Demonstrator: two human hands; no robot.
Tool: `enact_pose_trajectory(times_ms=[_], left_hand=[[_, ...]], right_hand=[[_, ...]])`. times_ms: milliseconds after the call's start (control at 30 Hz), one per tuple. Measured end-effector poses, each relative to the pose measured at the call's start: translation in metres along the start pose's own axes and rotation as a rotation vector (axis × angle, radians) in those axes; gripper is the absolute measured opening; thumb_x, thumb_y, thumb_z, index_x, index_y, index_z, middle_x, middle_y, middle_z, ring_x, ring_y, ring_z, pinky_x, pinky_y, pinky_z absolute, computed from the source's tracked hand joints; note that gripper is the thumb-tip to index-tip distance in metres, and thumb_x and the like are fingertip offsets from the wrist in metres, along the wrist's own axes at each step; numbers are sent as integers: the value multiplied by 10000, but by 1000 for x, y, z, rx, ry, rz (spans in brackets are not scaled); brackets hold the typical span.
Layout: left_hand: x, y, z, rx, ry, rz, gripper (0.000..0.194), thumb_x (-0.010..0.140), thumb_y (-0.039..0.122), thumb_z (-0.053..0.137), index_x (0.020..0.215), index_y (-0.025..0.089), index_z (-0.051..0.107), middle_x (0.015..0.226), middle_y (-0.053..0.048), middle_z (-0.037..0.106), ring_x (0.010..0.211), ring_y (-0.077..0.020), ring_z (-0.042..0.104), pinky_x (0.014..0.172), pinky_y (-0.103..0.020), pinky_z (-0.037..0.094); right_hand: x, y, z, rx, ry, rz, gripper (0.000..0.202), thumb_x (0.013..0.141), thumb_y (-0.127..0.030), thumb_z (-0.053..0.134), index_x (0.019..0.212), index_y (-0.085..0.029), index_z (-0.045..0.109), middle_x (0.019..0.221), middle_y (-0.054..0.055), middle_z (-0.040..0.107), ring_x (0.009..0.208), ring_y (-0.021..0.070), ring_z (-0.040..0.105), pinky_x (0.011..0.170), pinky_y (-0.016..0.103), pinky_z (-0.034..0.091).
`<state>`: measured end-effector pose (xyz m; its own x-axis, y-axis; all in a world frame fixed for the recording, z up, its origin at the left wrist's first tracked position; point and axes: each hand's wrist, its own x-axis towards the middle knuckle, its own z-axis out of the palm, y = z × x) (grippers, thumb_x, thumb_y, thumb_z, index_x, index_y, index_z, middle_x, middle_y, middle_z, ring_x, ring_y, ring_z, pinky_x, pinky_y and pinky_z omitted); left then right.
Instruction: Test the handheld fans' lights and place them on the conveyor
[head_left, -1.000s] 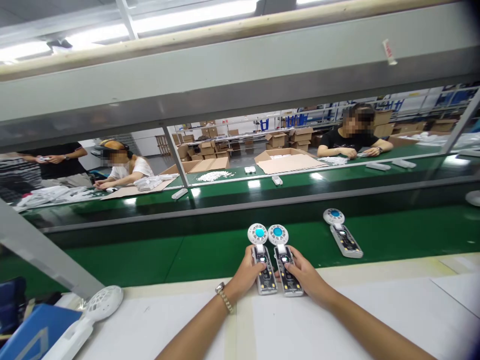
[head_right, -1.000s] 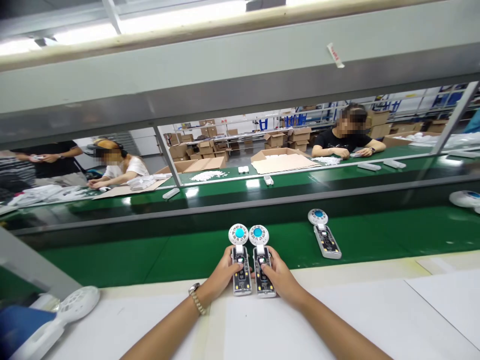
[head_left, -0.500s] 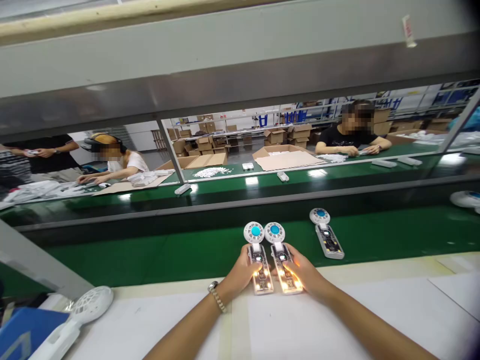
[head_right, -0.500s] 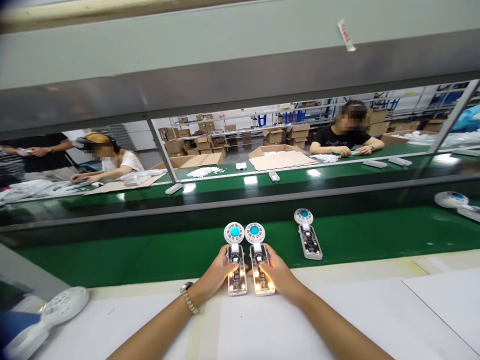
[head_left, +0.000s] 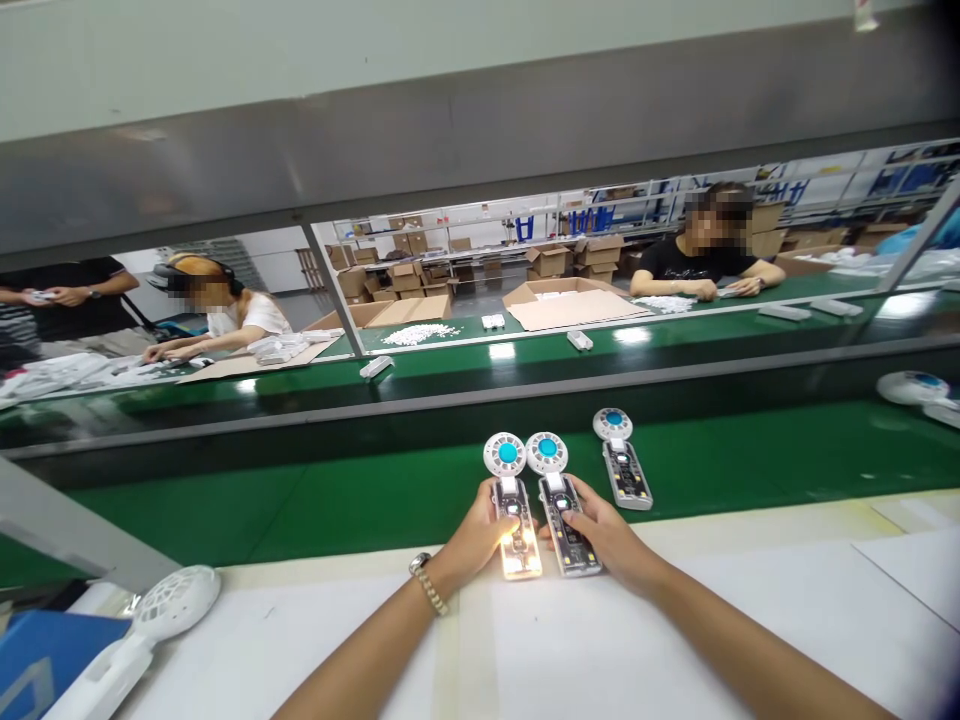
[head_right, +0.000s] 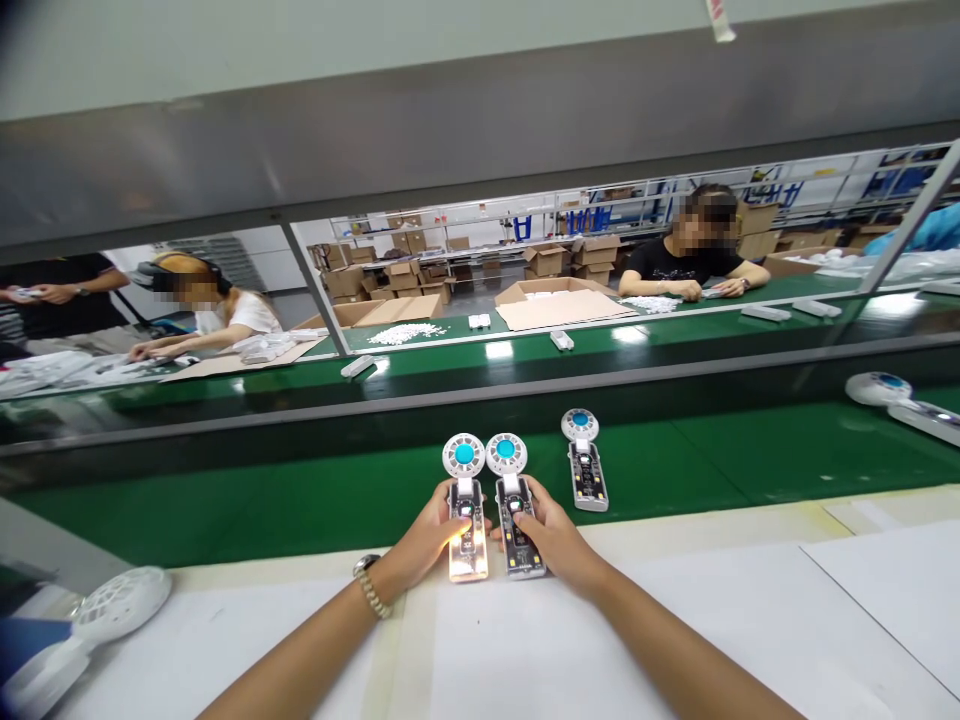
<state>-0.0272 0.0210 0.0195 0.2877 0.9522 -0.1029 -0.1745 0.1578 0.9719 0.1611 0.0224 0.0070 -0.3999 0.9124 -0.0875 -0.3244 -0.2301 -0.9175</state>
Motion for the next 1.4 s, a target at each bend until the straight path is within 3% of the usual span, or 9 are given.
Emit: enact_pose_trajectory(times_ms=[300,633,867,1133,1400], left_hand=[[1,-1,0,14,-17,22,431,706,155,615,1078,178,399,954,-71,563,934,-223,556,824,-360,431],[0,-2,-1,-57,-52,-1,482,696,185,636,1095,191,366,942,-56,558,850,-211,592,767,-362,452],[-1,-1,-2,-25,-42,69,472,691,178,650,1090,194,397,1056,-76,541,976,-223,547,852,-366,418],[-1,-4,-5,-77,-157,96,502,710,217,670,1128,215,392,1107,-78,541,954,-224,572,848,-372,437],[0,-5,-7,-141,-182,76,523,713,188,669,1142,227,372,1098,-81,538,923,-238,593,801,-388,465]], right_hand=[[-1,-6,7,-26,17,24,496,727,-346,618,1172,-244,425,969,49,645,847,229,635,725,344,505],[3,1,5,-54,96,41,639,683,-397,648,1223,-226,353,971,59,629,868,253,622,771,388,486],[4,7,8,-108,48,-53,633,651,-397,655,1183,-206,372,1006,75,611,922,255,588,832,402,442],[1,6,11,-101,36,-83,586,643,-349,631,1147,-227,357,932,41,615,838,236,611,746,379,481],[4,9,6,-92,-7,-105,609,664,-403,654,1159,-231,344,1031,79,596,952,260,576,853,433,434]])
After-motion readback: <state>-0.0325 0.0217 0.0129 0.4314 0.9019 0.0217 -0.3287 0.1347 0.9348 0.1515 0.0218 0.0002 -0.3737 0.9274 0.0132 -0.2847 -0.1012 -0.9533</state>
